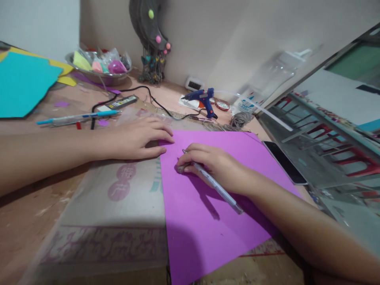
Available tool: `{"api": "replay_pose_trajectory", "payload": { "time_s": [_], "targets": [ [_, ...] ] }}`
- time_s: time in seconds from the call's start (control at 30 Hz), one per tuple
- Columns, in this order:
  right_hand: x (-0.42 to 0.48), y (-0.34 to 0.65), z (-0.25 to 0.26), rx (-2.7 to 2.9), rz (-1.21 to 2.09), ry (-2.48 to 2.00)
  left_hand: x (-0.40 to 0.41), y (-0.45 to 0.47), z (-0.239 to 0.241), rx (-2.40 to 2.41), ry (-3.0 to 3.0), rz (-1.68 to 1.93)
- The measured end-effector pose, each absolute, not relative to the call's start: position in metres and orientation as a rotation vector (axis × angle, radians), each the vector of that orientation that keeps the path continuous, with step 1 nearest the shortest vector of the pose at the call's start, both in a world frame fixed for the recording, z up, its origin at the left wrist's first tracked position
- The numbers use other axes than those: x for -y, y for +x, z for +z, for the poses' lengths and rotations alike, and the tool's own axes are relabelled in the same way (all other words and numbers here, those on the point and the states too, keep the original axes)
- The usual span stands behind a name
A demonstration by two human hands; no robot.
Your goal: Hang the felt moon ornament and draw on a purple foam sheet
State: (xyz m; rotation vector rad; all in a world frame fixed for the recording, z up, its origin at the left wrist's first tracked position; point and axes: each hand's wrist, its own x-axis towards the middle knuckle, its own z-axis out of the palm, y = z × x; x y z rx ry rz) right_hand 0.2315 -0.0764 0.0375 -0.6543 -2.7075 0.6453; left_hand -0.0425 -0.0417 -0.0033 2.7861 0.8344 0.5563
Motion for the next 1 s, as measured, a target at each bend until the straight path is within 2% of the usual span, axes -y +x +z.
{"api": "replay_pose_trajectory", "payload": {
  "time_s": [0.13,0.3,0.43,0.87,1.0],
  "targets": [
    [0.079,0.232,0.038,2.743,0.470,-0.667,0.041,-0.043,-0.004,-0.839,2.784,0.545],
    [0.082,0.229,0.037,2.754,0.491,-0.582,0.041,-0.043,-0.003,-0.852,2.783,0.533],
    [0.083,0.230,0.039,2.767,0.344,-0.609,0.041,-0.043,-0.001,-0.850,2.781,0.516],
    [0.088,0.227,0.046,2.764,0.621,-0.587,0.041,-0.043,-0.001,-0.846,2.782,0.519],
    [0.088,0.229,0.050,2.808,0.568,-0.634,0.042,-0.043,0.001,-0.835,2.780,0.513]
  ]
}}
